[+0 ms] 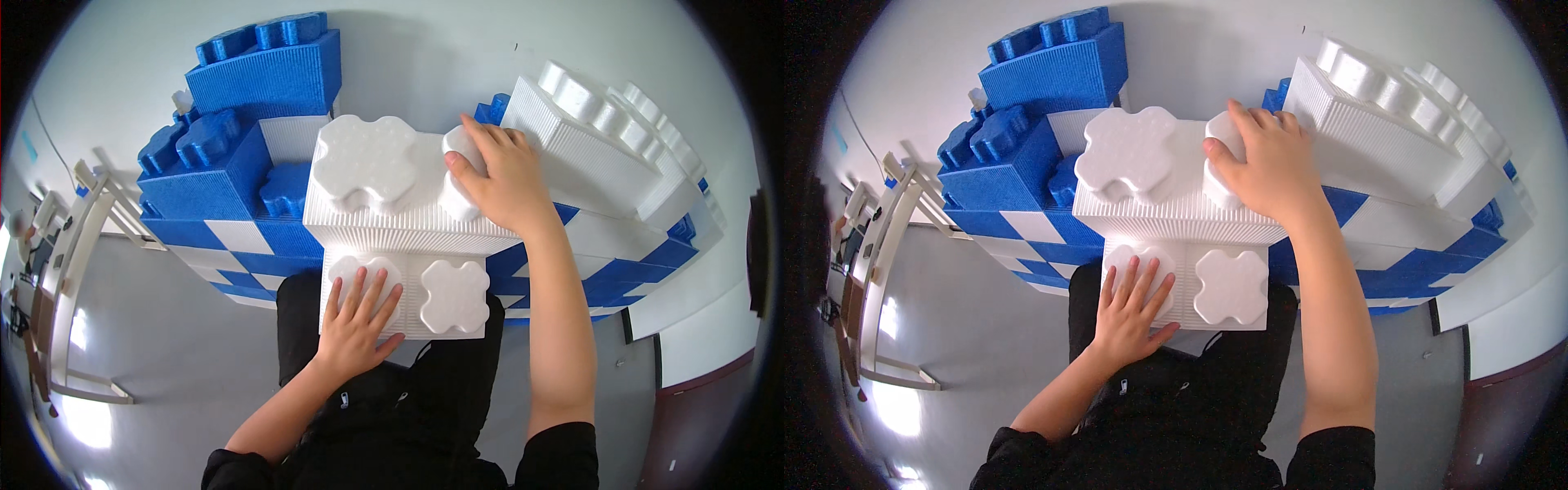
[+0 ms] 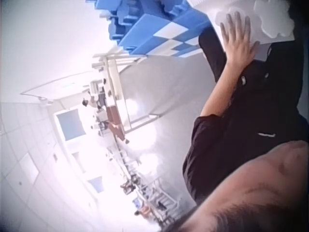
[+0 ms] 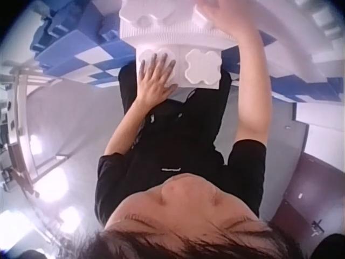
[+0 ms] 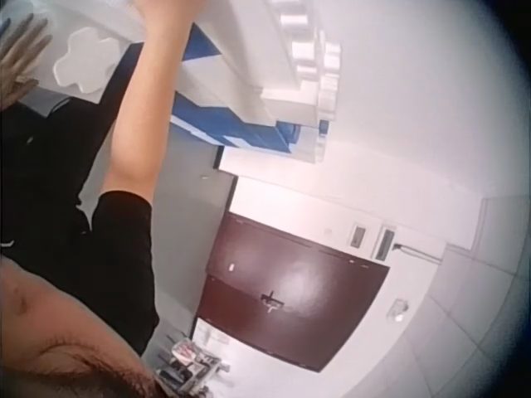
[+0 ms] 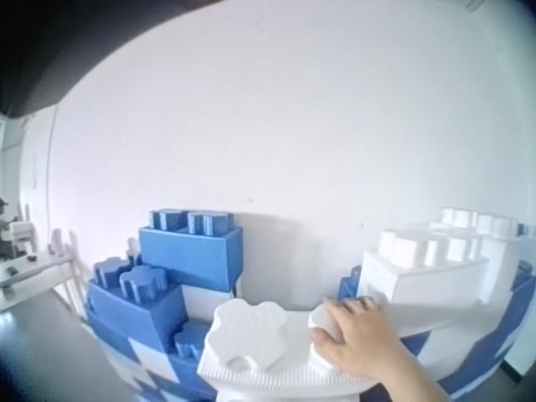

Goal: Stacking and assembling large white and blue foam toy blocks.

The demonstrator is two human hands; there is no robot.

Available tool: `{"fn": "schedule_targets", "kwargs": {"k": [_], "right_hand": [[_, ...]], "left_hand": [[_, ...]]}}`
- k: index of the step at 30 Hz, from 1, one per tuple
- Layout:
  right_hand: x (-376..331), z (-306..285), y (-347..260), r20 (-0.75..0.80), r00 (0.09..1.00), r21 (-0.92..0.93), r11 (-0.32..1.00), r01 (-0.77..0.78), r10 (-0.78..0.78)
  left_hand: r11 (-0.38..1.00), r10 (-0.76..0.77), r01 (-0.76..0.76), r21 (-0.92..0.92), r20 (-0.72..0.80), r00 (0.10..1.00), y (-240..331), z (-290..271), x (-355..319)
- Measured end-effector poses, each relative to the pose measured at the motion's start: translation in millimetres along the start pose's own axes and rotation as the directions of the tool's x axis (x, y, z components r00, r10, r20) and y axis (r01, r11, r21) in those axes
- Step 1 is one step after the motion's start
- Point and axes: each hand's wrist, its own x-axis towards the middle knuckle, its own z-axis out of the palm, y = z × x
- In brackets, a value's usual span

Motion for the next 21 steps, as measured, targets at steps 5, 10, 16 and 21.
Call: {"fn": "schedule_targets", "kwargs": {"k": [5, 10, 16, 21], "right_hand": [[-4.1, 3.8, 4.5, -0.355, 0.920, -0.073, 0.986, 0.153, -0.169], [-45.2, 12.8, -24.1, -0.458, 0.856, -0.030, 0.967, 0.254, -0.240], [-93.7, 44.2, -36.3, -0.076, 0.972, 0.070, 0.971, 0.228, -0.223], [-123.8, 78.9, -36.8, 0.151, 0.989, -0.135, 0.991, 0.018, 0.003]], "left_hand": [[1.000, -0.001, 0.000, 0.024, 0.031, 1.000, -8.7, 5.4, 9.9], [0.999, 0.015, -0.015, 0.031, 0.017, 1.000, -24.5, 4.9, 24.6], [0.996, 0.033, -0.027, 0.081, -0.066, 0.997, -36.8, 10.9, 46.9], [0.993, 0.014, -0.001, 0.116, -0.119, 0.993, -38.2, 15.1, 45.4]]}}
